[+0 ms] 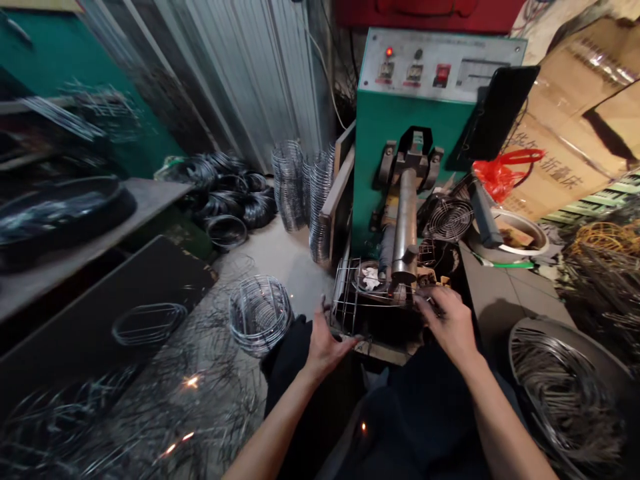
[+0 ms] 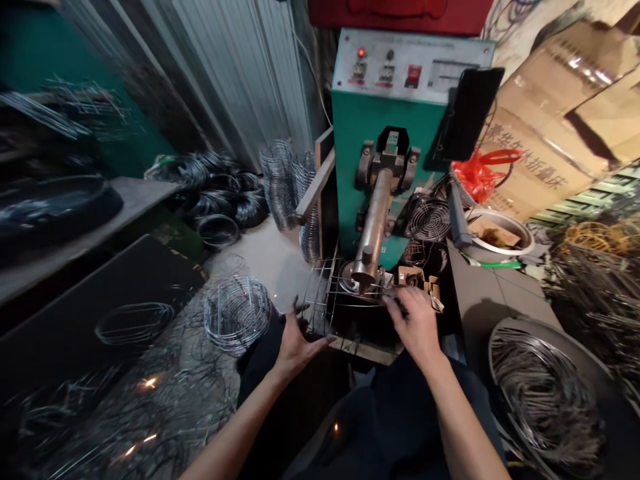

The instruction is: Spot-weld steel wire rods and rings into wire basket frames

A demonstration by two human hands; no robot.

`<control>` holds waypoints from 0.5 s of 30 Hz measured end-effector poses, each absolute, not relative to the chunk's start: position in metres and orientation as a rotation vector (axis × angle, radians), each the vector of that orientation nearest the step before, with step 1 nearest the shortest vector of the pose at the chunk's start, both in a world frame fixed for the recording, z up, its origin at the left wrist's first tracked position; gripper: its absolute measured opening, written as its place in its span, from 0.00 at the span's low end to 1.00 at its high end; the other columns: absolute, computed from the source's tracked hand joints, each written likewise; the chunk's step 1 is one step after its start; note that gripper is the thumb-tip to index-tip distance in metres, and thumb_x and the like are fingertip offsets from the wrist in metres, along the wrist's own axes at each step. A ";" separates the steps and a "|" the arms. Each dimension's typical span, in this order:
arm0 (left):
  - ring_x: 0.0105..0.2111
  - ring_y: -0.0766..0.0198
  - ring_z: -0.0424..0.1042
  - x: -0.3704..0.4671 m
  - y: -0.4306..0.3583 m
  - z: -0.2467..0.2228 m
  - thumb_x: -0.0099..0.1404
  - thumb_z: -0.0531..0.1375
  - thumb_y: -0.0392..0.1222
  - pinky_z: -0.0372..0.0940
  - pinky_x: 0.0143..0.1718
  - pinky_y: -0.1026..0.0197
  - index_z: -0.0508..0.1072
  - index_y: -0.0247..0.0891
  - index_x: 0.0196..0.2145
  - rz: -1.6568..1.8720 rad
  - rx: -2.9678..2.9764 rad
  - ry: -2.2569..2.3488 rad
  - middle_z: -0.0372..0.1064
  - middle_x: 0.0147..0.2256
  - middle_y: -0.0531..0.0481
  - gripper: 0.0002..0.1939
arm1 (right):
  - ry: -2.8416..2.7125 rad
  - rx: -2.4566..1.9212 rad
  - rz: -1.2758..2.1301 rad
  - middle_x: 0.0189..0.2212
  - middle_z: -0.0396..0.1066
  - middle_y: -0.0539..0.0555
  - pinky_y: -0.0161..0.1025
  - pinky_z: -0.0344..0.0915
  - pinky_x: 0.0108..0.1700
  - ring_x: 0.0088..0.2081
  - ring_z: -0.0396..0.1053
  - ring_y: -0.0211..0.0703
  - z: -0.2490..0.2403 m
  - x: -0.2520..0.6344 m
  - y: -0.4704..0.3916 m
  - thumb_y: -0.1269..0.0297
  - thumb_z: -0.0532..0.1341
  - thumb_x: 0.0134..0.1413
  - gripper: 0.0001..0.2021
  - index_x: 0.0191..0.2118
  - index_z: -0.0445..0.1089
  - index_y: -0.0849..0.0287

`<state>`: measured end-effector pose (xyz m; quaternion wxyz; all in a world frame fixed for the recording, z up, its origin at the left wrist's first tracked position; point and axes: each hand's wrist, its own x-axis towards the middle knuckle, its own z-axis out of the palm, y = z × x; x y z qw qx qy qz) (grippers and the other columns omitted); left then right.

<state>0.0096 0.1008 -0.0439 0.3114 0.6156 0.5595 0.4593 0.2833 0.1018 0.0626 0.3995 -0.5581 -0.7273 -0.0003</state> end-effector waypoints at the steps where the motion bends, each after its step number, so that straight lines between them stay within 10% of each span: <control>1: 0.54 0.47 0.69 0.010 0.098 -0.051 0.49 0.73 0.49 0.65 0.56 0.46 0.54 0.37 0.63 1.237 1.665 1.521 0.65 0.54 0.36 0.50 | -1.800 -1.445 0.013 0.37 0.76 0.54 0.43 0.66 0.46 0.40 0.73 0.48 0.061 0.290 0.096 0.59 0.59 0.67 0.09 0.39 0.73 0.56; 6: 0.46 0.48 0.71 0.013 0.089 -0.069 0.57 0.65 0.43 0.68 0.51 0.44 0.65 0.35 0.48 1.283 1.823 1.619 0.67 0.42 0.40 0.23 | -1.591 -1.702 0.140 0.36 0.78 0.54 0.40 0.67 0.40 0.35 0.74 0.47 0.041 0.329 0.062 0.50 0.58 0.65 0.15 0.39 0.75 0.56; 15: 0.49 0.52 0.73 -0.027 0.016 -0.018 0.54 0.64 0.36 0.69 0.54 0.49 0.64 0.38 0.51 0.947 1.459 1.189 0.70 0.47 0.42 0.25 | -1.377 -1.834 0.644 0.42 0.78 0.59 0.44 0.71 0.45 0.42 0.75 0.55 -0.003 0.367 0.018 0.41 0.63 0.54 0.24 0.43 0.76 0.57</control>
